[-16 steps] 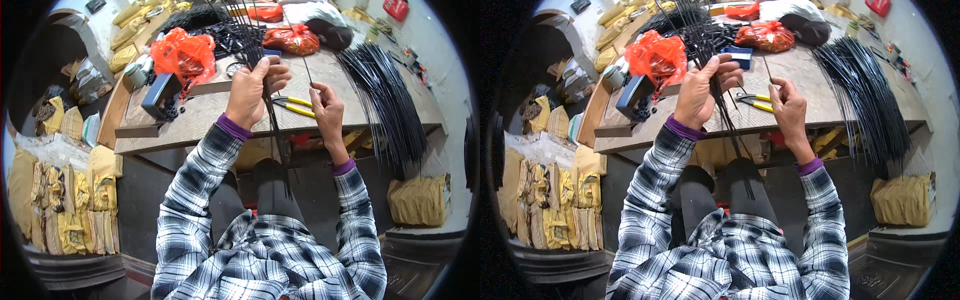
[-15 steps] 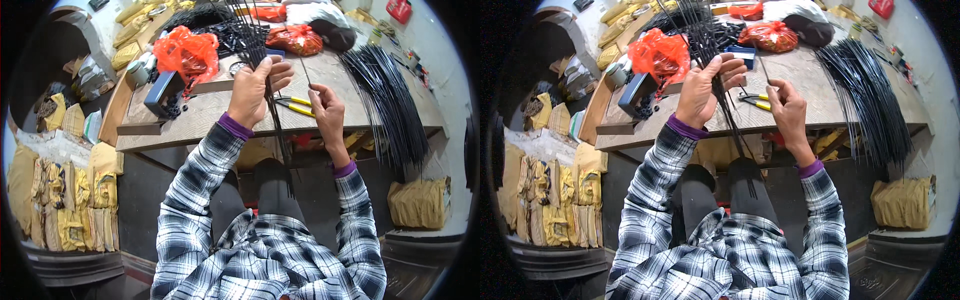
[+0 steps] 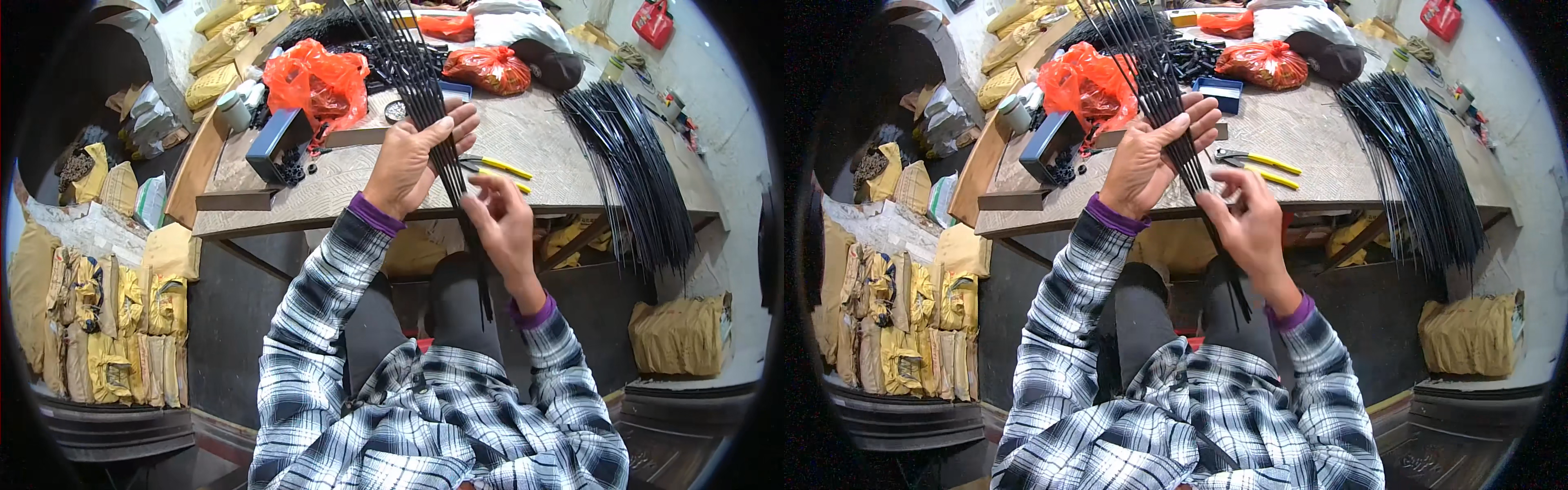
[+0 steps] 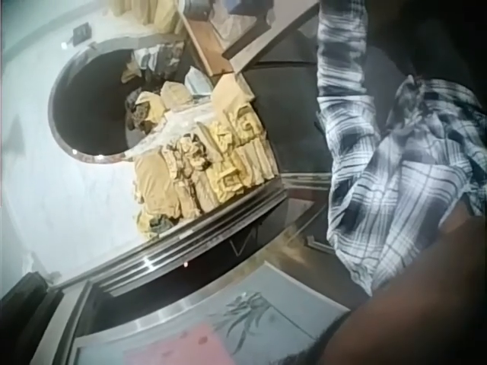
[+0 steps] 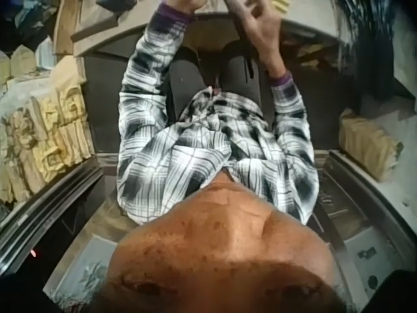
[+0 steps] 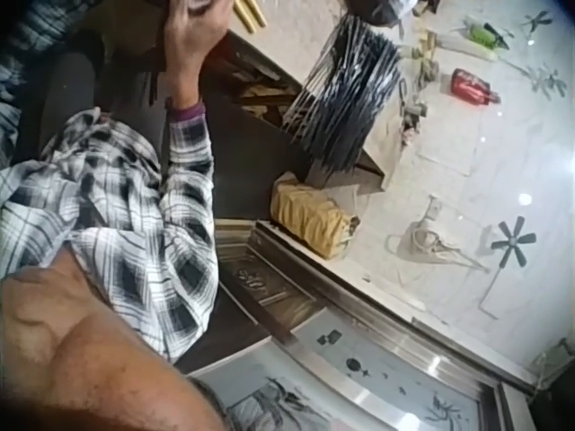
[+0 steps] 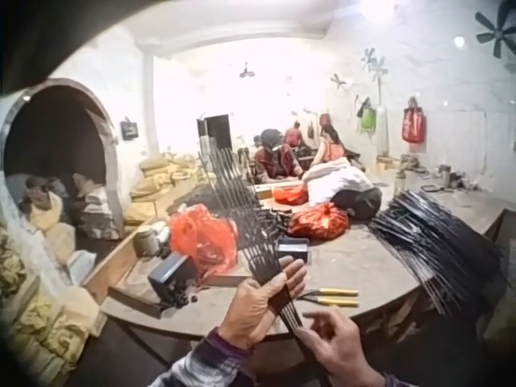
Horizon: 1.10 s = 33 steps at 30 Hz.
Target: Assembling wiring harnesses by threading wires into connectors, crimping, and using a hammer to seat components.
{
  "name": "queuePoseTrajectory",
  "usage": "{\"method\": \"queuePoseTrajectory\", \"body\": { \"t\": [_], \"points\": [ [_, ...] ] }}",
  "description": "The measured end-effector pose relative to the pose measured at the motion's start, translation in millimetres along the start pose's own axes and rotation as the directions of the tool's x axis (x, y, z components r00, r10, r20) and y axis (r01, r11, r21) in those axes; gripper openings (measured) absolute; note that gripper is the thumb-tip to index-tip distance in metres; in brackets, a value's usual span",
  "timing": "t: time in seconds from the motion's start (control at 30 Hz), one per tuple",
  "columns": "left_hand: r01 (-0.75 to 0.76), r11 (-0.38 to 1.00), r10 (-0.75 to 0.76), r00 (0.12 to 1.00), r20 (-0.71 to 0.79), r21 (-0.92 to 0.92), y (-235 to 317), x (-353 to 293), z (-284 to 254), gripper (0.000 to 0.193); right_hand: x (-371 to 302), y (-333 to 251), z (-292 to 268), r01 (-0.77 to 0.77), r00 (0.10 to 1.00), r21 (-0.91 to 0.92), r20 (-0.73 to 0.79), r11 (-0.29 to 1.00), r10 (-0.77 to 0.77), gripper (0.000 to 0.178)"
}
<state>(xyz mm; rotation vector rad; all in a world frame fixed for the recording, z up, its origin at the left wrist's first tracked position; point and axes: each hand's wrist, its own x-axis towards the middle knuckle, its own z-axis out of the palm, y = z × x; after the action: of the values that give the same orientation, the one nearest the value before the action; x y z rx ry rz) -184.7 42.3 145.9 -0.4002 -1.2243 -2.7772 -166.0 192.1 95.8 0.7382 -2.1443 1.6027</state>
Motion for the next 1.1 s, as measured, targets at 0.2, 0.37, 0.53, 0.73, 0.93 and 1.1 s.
{"method": "queuePoseTrajectory", "body": {
  "t": [0.2, 0.37, 0.53, 0.73, 0.93, 1.1],
  "points": [
    [0.043, 0.999, -0.043, 0.997, 0.058, 0.005, 1.7, -10.0, 0.2, 0.033, 29.8, -8.6, 15.1, -0.228, 0.967, 0.526, 0.223, 0.82, 0.125, 0.011],
    [0.075, 0.995, -0.08, 0.994, 0.08, 0.069, 7.6, -10.0, 2.1, 0.033, 38.4, -3.6, 5.1, -0.187, 0.979, 0.464, 0.16, 0.866, 0.126, 0.012],
    [0.035, 0.999, -0.037, 0.997, 0.064, 0.031, 4.2, -3.4, 4.3, 0.032, 21.7, -16.0, 6.3, -0.391, 0.908, 0.507, 0.348, 0.769, 0.233, 0.017],
    [0.165, 0.712, -0.199, 0.98, -0.03, 0.682, 33.7, -18.2, -11.7, 0.037, 18.9, -14.6, -9.9, -0.512, 0.815, 0.56, 0.556, 0.652, 0.162, 0.021],
    [-0.309, 0.353, 0.42, 0.896, 0.146, 0.883, 39.2, -40.4, -13.3, 0.026, 10.1, -41.0, -18.5, -0.634, 0.624, 0.419, 0.774, 0.65, 0.111, 0.021],
    [-0.215, 0.702, 0.275, 0.961, 0.02, 0.679, 13.1, -47.2, -32.0, 0.02, 8.7, -49.9, -19.2, -0.735, 0.553, 0.413, 0.824, 0.537, 0.123, 0.021]
  ]
}}
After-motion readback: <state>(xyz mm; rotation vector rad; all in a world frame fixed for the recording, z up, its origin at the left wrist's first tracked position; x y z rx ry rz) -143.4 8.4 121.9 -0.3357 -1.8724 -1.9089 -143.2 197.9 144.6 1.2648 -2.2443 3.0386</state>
